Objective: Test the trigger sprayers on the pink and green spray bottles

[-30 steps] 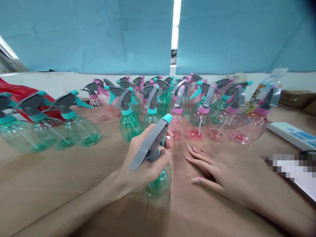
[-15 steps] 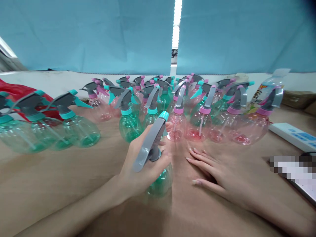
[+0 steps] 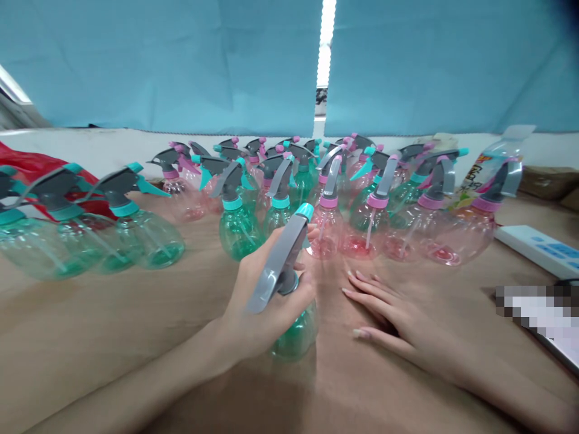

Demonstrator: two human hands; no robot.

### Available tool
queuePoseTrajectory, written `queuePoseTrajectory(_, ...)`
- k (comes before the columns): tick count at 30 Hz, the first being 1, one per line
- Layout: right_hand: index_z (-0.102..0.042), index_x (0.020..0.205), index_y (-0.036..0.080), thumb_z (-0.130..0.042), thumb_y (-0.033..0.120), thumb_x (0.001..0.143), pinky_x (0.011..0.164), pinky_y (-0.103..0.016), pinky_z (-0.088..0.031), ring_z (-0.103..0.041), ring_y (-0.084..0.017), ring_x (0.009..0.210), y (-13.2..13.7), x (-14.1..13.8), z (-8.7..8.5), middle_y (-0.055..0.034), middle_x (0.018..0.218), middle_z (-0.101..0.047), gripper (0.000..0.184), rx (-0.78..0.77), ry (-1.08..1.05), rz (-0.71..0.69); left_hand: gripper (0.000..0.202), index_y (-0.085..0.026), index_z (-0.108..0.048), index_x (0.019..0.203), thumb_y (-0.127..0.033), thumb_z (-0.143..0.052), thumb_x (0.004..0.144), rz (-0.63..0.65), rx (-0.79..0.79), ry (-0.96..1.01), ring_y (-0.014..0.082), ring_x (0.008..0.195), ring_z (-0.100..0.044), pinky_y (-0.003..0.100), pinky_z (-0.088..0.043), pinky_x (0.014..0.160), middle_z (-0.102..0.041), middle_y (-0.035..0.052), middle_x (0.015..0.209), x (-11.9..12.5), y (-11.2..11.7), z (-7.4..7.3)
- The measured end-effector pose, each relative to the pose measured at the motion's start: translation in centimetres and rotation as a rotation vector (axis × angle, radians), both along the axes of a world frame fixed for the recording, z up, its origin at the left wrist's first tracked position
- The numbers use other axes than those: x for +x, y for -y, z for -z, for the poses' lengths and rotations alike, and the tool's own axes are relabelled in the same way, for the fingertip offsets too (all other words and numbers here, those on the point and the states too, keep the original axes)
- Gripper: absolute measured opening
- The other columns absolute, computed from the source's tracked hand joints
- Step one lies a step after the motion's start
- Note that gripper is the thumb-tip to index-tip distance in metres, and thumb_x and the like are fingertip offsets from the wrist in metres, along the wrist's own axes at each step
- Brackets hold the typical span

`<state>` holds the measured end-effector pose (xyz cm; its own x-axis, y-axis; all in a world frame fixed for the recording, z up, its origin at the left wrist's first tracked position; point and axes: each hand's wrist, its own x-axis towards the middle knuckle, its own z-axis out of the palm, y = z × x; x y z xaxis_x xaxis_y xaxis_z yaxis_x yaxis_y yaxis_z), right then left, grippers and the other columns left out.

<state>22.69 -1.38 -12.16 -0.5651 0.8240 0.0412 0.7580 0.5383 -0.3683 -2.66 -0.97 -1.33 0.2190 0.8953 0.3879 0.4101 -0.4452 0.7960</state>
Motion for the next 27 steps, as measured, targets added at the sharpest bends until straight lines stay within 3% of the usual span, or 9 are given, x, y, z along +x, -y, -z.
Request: queuePoseTrajectory(27,-0.038,0.149,0.029,-0.049,0.059,0.095,0.116,-0.056,-0.026,-0.022,-0.030,0.146,-0.06,-0.05,0.12,-0.0043,0.159,-0.028,0.062,-0.009,-0.035,-0.005,0.035,-0.019,-0.055,0.112,-0.016,-0.052,0.077,0.025,0.068,-0.012,0.0105,0.054,-0.046,0.024,-0.046,0.054,-0.054,-0.0041,0.073,-0.33,-0.05,0.57)
